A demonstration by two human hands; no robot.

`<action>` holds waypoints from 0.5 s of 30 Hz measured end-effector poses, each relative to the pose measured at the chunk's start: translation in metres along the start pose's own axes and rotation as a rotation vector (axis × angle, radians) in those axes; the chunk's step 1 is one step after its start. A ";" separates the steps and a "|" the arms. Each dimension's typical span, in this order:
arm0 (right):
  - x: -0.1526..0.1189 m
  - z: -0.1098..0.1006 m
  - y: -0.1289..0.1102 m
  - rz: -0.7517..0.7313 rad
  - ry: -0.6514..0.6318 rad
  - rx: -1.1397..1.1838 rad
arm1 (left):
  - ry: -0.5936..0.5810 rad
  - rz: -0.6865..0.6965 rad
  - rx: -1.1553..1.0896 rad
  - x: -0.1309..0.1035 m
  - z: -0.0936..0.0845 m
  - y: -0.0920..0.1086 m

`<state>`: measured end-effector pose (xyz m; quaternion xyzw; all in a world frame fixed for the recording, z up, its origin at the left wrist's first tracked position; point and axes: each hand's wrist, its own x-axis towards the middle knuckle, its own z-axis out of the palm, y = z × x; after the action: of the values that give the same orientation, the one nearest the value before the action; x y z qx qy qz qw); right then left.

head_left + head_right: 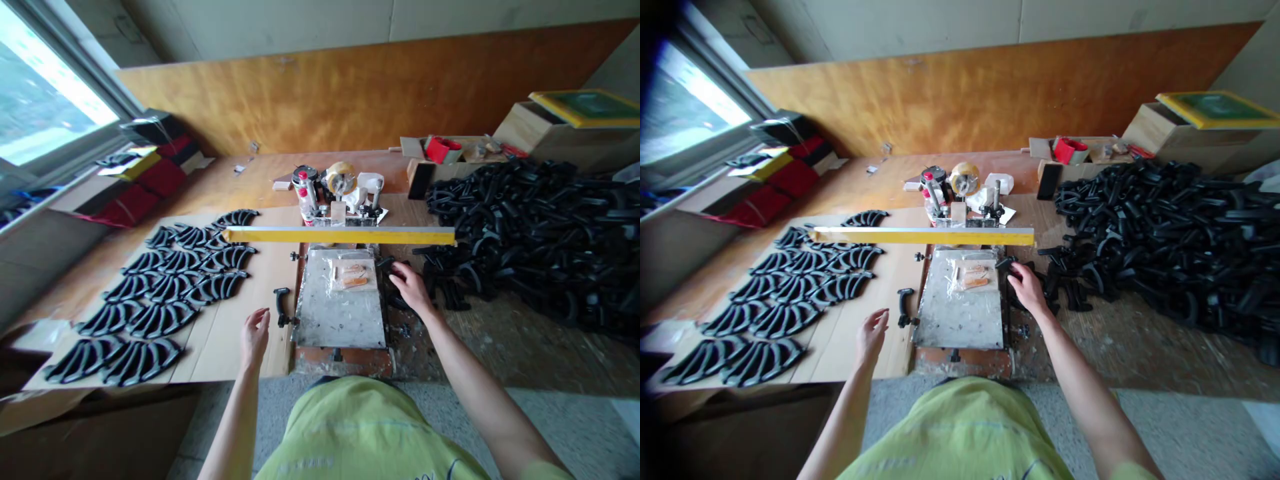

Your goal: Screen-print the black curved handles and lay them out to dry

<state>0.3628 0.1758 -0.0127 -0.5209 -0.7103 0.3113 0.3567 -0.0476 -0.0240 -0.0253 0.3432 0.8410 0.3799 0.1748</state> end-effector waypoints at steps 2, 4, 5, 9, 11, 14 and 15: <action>0.016 0.028 -0.033 -0.176 -0.185 -0.038 | -0.045 -0.026 -0.077 0.002 0.002 0.001; 0.026 0.050 -0.056 -0.305 -0.322 -0.149 | -0.060 -0.021 -0.099 0.003 0.004 0.003; 0.030 0.057 -0.064 -0.341 -0.369 -0.215 | -0.065 -0.016 -0.104 0.004 0.005 0.004; 0.036 0.068 -0.077 -0.377 -0.447 -0.418 | -0.082 -0.039 -0.116 0.009 0.001 0.020; 0.039 0.073 -0.081 -0.376 -0.446 -0.423 | -0.085 -0.045 -0.165 0.016 -0.004 0.044; 0.042 0.087 -0.084 -0.382 -0.469 -0.363 | -0.065 0.076 -0.372 0.034 -0.014 0.107; 0.042 0.091 -0.084 -0.392 -0.496 -0.356 | -0.054 0.147 -0.459 0.039 -0.016 0.132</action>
<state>0.2357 0.1875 0.0129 -0.3374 -0.9047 0.2251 0.1304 -0.0255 0.0584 0.0840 0.3650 0.7005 0.5633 0.2426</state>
